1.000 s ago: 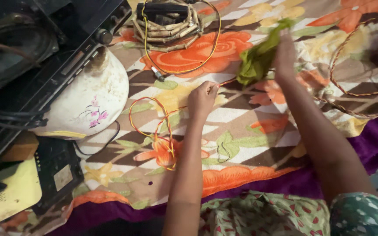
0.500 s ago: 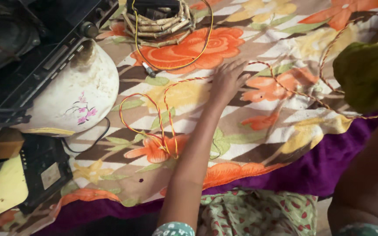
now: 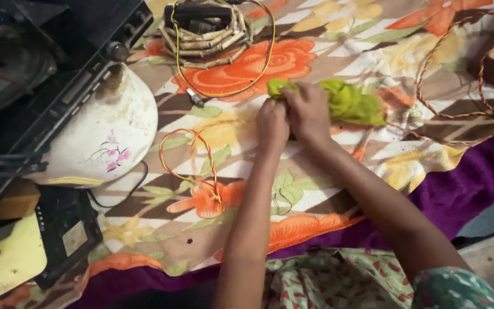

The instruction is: The person uses their hands to twist and braid copper wires together on a patterned bedspread, occasionally using a green cloth to grip or pull the wires.

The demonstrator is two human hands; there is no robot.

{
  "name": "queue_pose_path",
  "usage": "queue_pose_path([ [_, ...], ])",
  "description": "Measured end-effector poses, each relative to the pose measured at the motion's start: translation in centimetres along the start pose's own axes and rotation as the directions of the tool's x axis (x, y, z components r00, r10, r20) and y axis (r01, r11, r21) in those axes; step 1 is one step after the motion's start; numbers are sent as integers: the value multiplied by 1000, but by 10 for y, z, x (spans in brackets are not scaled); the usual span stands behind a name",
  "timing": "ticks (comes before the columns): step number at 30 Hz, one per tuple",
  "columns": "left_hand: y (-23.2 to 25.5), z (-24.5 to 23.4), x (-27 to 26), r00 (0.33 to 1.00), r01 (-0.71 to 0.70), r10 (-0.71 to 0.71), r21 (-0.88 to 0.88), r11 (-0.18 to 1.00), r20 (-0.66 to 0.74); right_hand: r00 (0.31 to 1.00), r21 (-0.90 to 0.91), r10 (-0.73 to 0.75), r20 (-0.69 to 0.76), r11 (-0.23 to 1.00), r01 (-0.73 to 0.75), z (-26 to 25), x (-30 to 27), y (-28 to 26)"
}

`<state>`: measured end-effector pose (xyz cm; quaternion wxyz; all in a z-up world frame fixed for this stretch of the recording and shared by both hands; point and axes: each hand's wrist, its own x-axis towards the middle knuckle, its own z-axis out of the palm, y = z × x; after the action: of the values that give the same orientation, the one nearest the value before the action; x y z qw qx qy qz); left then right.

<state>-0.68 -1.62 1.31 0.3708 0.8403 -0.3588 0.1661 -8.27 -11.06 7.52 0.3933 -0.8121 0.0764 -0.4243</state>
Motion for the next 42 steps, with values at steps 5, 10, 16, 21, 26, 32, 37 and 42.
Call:
queue_pose_path([
  [5,-4,-49,-12,992,-85,87,28,996,-92,895,-238,-358,267,875,421,5,11,-16],
  [10,27,-101,-3,984,-177,175,-73,981,-29,864,-309,-441,244,809,500,-10,21,26],
  [16,13,-130,-3,976,-68,70,20,998,-206,969,-557,-207,134,793,246,-99,4,115],
  [21,13,-119,-8,989,-16,12,-26,1000,-145,992,-588,5,-127,805,-80,-124,27,125],
  [26,44,-85,1,988,-60,52,-51,997,-148,962,13,-178,-205,983,185,-73,50,28],
  [32,64,-83,12,980,-185,187,35,982,-72,983,38,-172,-62,984,174,-27,30,-42],
  [37,65,-108,11,921,-389,389,29,921,-18,939,-176,-286,192,931,319,-51,17,-16],
  [42,58,-127,23,913,-408,404,82,909,63,873,-363,-391,290,799,479,-71,10,15],
])
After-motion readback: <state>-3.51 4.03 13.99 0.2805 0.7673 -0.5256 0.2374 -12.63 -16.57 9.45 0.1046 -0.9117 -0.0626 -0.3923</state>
